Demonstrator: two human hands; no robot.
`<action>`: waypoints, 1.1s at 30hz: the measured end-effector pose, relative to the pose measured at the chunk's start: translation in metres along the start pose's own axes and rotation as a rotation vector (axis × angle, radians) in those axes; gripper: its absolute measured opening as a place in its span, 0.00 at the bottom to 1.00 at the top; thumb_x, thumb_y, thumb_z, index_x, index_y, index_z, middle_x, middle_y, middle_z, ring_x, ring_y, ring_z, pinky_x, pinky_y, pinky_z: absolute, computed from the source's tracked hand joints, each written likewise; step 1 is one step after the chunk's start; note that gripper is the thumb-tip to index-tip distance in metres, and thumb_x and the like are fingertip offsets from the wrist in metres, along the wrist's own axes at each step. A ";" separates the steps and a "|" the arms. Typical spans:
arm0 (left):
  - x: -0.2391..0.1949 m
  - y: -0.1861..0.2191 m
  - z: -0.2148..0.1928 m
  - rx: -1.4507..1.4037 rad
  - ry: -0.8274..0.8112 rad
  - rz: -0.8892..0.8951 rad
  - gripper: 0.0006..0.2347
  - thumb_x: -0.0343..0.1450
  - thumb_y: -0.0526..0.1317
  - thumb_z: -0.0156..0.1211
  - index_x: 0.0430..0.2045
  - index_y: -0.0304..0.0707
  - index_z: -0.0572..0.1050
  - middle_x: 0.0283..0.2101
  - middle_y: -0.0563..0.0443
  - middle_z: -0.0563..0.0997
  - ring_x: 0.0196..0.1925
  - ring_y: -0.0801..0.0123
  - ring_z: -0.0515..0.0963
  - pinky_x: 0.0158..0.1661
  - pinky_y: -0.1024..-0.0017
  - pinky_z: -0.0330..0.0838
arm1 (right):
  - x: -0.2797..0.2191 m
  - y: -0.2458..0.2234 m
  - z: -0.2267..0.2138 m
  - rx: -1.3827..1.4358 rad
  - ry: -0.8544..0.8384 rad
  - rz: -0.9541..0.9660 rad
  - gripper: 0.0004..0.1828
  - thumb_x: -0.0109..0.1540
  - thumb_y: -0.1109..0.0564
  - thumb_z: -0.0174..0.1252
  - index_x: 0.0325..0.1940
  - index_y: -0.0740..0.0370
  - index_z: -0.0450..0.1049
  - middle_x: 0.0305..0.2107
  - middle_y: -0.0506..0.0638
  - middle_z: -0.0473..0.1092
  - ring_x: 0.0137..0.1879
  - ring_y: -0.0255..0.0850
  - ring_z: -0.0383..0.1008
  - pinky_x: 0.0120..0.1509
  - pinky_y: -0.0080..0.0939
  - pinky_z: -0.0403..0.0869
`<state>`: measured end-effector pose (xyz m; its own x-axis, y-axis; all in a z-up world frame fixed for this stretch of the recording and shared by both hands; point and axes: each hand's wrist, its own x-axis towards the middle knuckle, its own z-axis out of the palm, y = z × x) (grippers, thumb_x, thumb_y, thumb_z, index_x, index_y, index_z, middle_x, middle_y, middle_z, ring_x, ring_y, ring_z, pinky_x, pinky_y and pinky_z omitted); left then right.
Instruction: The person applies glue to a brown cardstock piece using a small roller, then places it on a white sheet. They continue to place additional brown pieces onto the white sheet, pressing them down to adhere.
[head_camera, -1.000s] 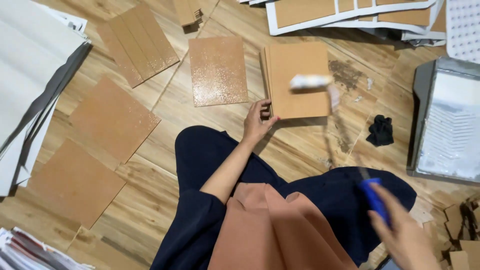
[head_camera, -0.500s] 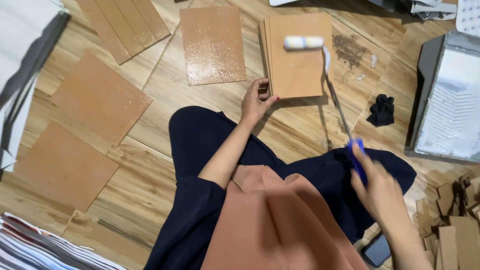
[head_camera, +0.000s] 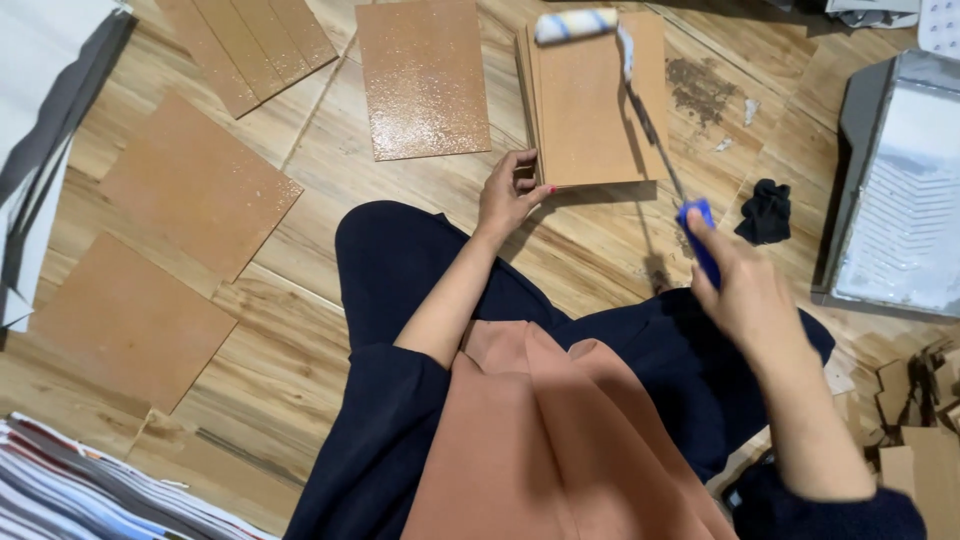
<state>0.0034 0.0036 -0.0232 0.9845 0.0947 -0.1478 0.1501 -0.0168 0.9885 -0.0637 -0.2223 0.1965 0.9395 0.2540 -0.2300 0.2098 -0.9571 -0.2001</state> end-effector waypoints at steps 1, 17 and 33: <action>-0.002 0.002 -0.001 0.004 0.002 -0.001 0.21 0.57 0.41 0.67 0.43 0.43 0.67 0.49 0.50 0.71 0.39 0.66 0.81 0.36 0.78 0.76 | -0.003 -0.001 -0.003 0.004 0.000 -0.002 0.33 0.55 0.61 0.51 0.65 0.54 0.56 0.50 0.64 0.64 0.46 0.64 0.67 0.41 0.59 0.68; -0.007 0.019 -0.002 0.105 0.011 -0.066 0.21 0.57 0.45 0.65 0.42 0.46 0.67 0.52 0.50 0.70 0.39 0.66 0.80 0.34 0.76 0.76 | 0.008 -0.010 -0.003 -0.072 -0.041 0.045 0.36 0.53 0.60 0.51 0.65 0.47 0.54 0.47 0.59 0.64 0.39 0.62 0.69 0.34 0.58 0.69; 0.001 0.009 -0.010 -0.480 -0.030 -0.379 0.18 0.60 0.29 0.58 0.43 0.48 0.70 0.51 0.51 0.72 0.47 0.61 0.74 0.29 0.71 0.76 | -0.142 0.018 -0.001 -0.540 -0.433 0.325 0.40 0.55 0.43 0.44 0.67 0.21 0.36 0.30 0.42 0.64 0.28 0.44 0.75 0.30 0.42 0.74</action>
<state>0.0048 0.0138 -0.0139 0.8738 -0.0219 -0.4857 0.4393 0.4635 0.7695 -0.1935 -0.2754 0.2266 0.8097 -0.1269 -0.5729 0.1489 -0.9000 0.4097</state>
